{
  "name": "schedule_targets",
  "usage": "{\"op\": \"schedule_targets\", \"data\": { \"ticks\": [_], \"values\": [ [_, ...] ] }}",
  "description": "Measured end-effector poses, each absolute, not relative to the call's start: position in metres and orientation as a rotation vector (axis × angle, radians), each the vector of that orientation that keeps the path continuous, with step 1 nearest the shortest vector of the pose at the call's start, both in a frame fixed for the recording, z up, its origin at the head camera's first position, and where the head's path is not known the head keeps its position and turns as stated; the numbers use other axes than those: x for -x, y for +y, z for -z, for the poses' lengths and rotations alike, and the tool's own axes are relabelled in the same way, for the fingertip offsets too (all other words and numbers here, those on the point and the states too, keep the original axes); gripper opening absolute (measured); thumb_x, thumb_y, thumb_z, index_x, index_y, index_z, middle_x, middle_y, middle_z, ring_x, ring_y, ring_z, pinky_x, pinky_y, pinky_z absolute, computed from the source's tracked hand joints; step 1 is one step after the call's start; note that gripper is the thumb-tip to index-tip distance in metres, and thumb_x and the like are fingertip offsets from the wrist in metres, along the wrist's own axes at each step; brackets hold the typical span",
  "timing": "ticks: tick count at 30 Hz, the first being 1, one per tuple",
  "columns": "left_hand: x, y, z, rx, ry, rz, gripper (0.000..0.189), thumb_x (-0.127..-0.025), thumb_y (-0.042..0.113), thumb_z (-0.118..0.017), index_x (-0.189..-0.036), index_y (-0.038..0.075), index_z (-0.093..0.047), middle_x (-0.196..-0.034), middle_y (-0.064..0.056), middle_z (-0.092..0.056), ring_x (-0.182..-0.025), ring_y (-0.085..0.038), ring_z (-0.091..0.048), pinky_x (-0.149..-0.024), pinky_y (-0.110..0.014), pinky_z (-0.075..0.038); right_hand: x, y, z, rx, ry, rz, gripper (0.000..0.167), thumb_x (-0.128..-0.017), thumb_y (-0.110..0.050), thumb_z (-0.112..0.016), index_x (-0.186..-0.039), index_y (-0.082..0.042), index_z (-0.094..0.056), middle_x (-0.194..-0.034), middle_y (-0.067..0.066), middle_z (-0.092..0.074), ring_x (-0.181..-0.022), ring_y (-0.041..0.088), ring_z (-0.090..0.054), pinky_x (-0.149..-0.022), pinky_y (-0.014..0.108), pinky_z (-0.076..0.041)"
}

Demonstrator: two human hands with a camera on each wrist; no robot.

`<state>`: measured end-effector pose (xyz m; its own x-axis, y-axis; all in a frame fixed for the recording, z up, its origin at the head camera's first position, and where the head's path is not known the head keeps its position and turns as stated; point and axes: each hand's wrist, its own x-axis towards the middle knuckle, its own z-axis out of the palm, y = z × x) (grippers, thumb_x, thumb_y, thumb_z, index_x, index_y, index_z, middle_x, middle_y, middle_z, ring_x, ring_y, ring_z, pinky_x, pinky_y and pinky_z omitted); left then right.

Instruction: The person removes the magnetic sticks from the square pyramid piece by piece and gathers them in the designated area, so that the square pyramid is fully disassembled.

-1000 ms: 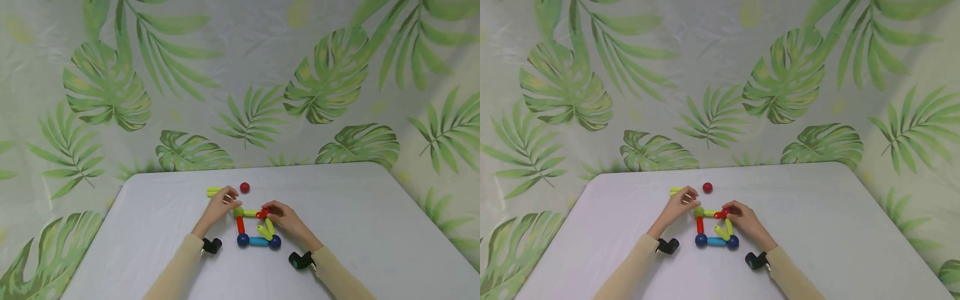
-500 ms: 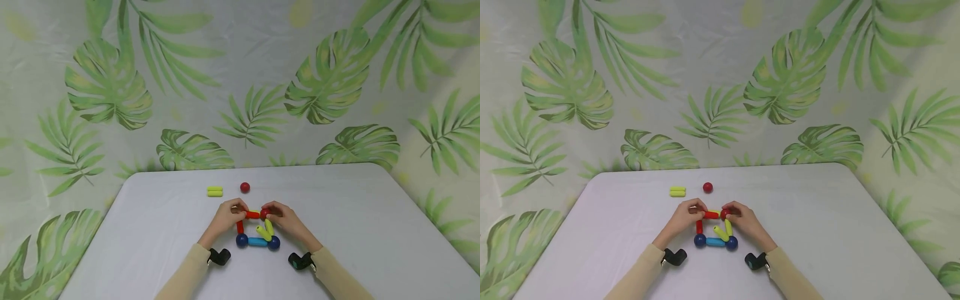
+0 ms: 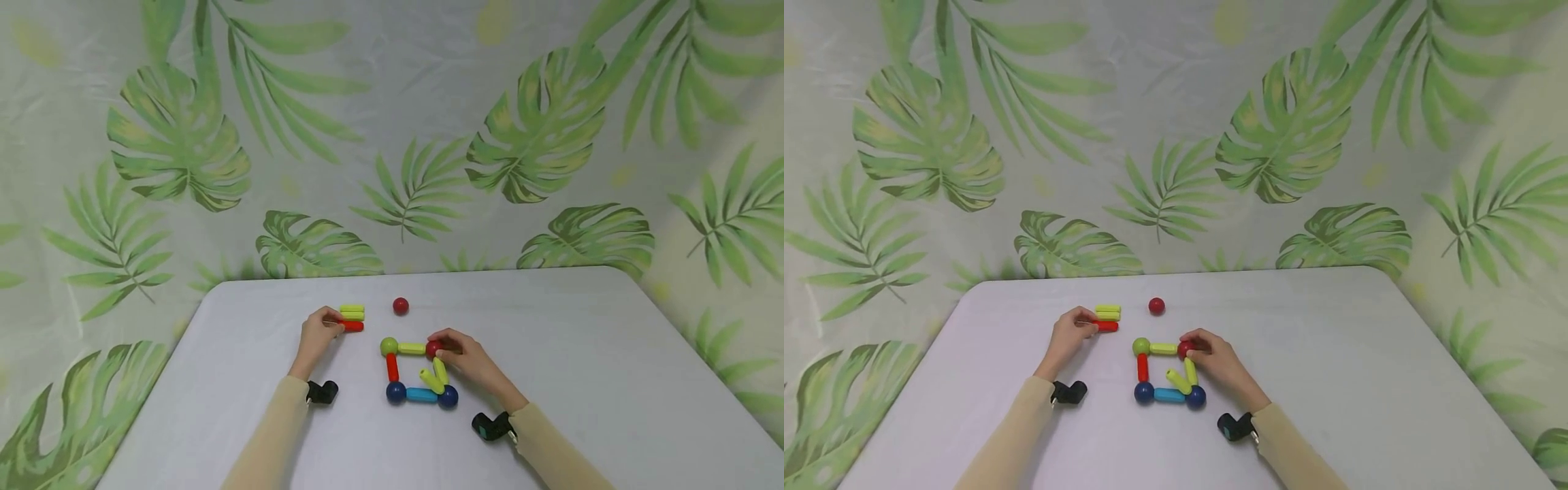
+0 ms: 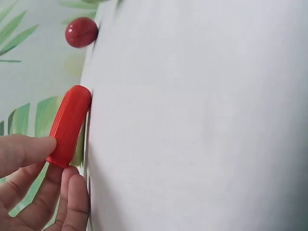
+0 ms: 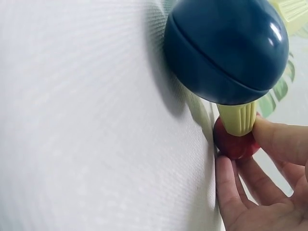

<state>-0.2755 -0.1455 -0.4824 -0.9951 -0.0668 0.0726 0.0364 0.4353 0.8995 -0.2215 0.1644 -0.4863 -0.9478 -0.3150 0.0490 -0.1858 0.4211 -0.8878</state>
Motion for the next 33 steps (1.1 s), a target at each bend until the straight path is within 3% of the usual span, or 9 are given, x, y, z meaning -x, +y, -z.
{"op": "schedule_targets", "data": {
  "ticks": [6, 10, 14, 20, 28, 33],
  "values": [
    [0.289, -0.148, 0.483, -0.077, -2.644, 1.481, 0.011, -0.081, -0.004, -0.067, -0.089, 0.0, -0.061, -0.085, -0.013, -0.063, -0.07, -0.021, -0.058, -0.058, -0.028, -0.047, 0.22, 0.163, 0.487, 0.444, 2.545, 1.567, 0.026, -0.095, -0.01, -0.06, -0.12, -0.005, -0.061, -0.117, 0.01, -0.061, -0.105, 0.027, -0.057, -0.093, 0.043, -0.046],
    [0.286, -0.144, 0.481, 0.028, -2.603, 1.393, 0.014, -0.079, -0.004, -0.07, -0.089, 0.0, -0.061, -0.087, -0.013, -0.058, -0.075, -0.023, -0.057, -0.065, -0.031, -0.048, 0.22, 0.163, 0.487, 0.442, 2.546, 1.568, 0.026, -0.095, -0.01, -0.059, -0.12, -0.004, -0.061, -0.117, 0.01, -0.061, -0.106, 0.027, -0.056, -0.094, 0.044, -0.045],
    [0.273, -0.131, 0.479, 0.398, -2.611, 1.404, 0.016, -0.082, -0.005, -0.07, -0.096, 0.001, -0.063, -0.095, -0.013, -0.059, -0.084, -0.026, -0.059, -0.076, -0.037, -0.05, 0.22, 0.163, 0.486, 0.432, 2.541, 1.571, 0.026, -0.095, -0.008, -0.059, -0.12, -0.005, -0.061, -0.117, 0.009, -0.061, -0.108, 0.028, -0.056, -0.095, 0.045, -0.044],
    [0.254, -0.105, 0.479, 1.034, -2.783, 1.456, 0.024, -0.093, 0.0, -0.056, -0.115, 0.008, -0.063, -0.116, -0.004, -0.061, -0.103, -0.022, -0.055, -0.09, -0.038, -0.046, 0.22, 0.164, 0.487, 0.454, 2.524, 1.578, 0.026, -0.095, -0.007, -0.058, -0.121, -0.006, -0.06, -0.118, 0.009, -0.06, -0.109, 0.028, -0.055, -0.095, 0.045, -0.044],
    [0.253, -0.088, 0.475, 1.07, -2.857, 1.24, 0.017, -0.088, 0.001, -0.065, -0.102, 0.009, -0.061, -0.095, 0.001, -0.059, -0.083, -0.017, -0.05, -0.075, -0.029, -0.045, 0.218, 0.163, 0.486, 0.453, 2.532, 1.584, 0.026, -0.095, -0.009, -0.059, -0.121, -0.005, -0.06, -0.118, 0.01, -0.06, -0.109, 0.029, -0.055, -0.097, 0.048, -0.042],
    [0.253, -0.087, 0.471, 1.118, -2.868, 1.111, 0.018, -0.086, 0.001, -0.068, -0.101, 0.009, -0.064, -0.096, 0.0, -0.06, -0.086, -0.017, -0.053, -0.079, -0.029, -0.047, 0.213, 0.16, 0.475, 0.444, 2.537, 1.573, 0.026, -0.095, -0.006, -0.058, -0.121, -0.002, -0.059, -0.118, 0.013, -0.06, -0.108, 0.031, -0.055, -0.096, 0.049, -0.042]
  ]
}}
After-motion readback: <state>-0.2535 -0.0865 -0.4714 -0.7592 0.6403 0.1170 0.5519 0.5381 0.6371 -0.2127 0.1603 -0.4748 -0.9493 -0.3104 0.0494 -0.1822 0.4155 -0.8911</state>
